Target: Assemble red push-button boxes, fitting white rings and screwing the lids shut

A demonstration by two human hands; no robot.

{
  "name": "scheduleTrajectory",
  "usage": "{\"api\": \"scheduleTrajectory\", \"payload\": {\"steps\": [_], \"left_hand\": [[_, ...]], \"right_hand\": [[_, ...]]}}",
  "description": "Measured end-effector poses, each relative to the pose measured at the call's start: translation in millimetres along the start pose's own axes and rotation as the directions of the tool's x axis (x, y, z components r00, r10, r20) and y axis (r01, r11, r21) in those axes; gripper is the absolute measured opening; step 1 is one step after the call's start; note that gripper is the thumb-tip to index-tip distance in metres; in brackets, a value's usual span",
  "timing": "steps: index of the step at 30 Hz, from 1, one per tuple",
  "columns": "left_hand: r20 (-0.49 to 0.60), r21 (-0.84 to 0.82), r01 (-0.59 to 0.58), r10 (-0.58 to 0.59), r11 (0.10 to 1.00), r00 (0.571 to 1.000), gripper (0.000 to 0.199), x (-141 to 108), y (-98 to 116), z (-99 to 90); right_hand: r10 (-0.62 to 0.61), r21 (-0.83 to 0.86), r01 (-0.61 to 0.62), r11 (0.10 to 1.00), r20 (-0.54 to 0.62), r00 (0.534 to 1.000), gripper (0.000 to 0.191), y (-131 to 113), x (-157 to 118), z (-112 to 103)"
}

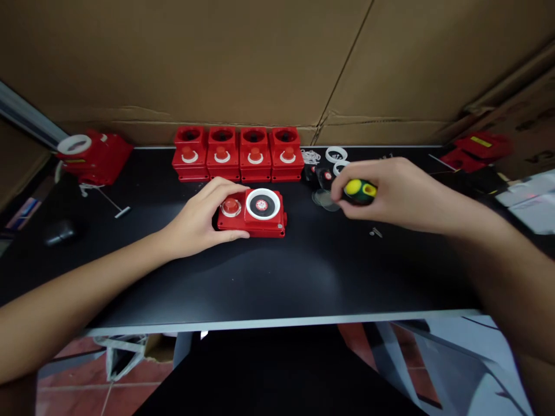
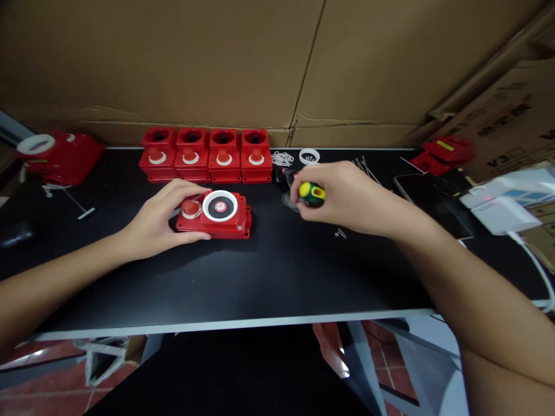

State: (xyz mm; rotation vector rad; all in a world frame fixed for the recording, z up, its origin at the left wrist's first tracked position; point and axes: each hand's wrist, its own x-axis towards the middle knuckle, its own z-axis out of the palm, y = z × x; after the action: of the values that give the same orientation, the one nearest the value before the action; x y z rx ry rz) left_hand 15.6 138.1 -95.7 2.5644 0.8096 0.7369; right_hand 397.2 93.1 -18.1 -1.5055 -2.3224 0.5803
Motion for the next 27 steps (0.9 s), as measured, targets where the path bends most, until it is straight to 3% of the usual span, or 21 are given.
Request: {"api": "scheduleTrajectory", "payload": {"steps": [3,5,11,14,21,27], "left_hand": [[0.047,-0.014,0.040,-0.039,0.999,0.998,0.078,-0.4,1.0,-4.0],[0.074,0.007,0.037,-0.037,0.999,0.997,0.079,-0.7,2.7,-8.4],[0.053,0.097,0.050,-0.055,0.994,0.997,0.084,-1.0,7.2,-20.0],[0.084,0.028,0.101,-0.103,0.994,0.991,0.076,-0.5,7.7,-19.9],[0.100,-0.017,0.177,-0.174,0.984,0.980,0.081,1.4,6.2,-20.0],[0.192,-0.001,0.245,-0.240,0.970,0.952,0.082,5.3,13.7,-30.1]], "right_hand": [[0.027,0.152,-0.008,0.988,-0.123,0.992,0.023,-28.4,23.4,3.2],[0.055,0.269,-0.014,0.963,-0.145,0.988,0.025,-40.7,36.5,9.7],[0.181,0.591,-0.137,0.795,-0.016,0.983,0.034,-44.8,53.3,39.8],[0.178,0.635,-0.137,0.760,-0.002,0.984,0.034,-38.9,55.4,47.5],[0.216,0.729,-0.176,0.661,0.039,0.976,0.030,-40.3,56.4,41.8],[0.204,0.732,-0.184,0.656,0.063,0.977,0.022,-47.0,54.7,42.5]]}}
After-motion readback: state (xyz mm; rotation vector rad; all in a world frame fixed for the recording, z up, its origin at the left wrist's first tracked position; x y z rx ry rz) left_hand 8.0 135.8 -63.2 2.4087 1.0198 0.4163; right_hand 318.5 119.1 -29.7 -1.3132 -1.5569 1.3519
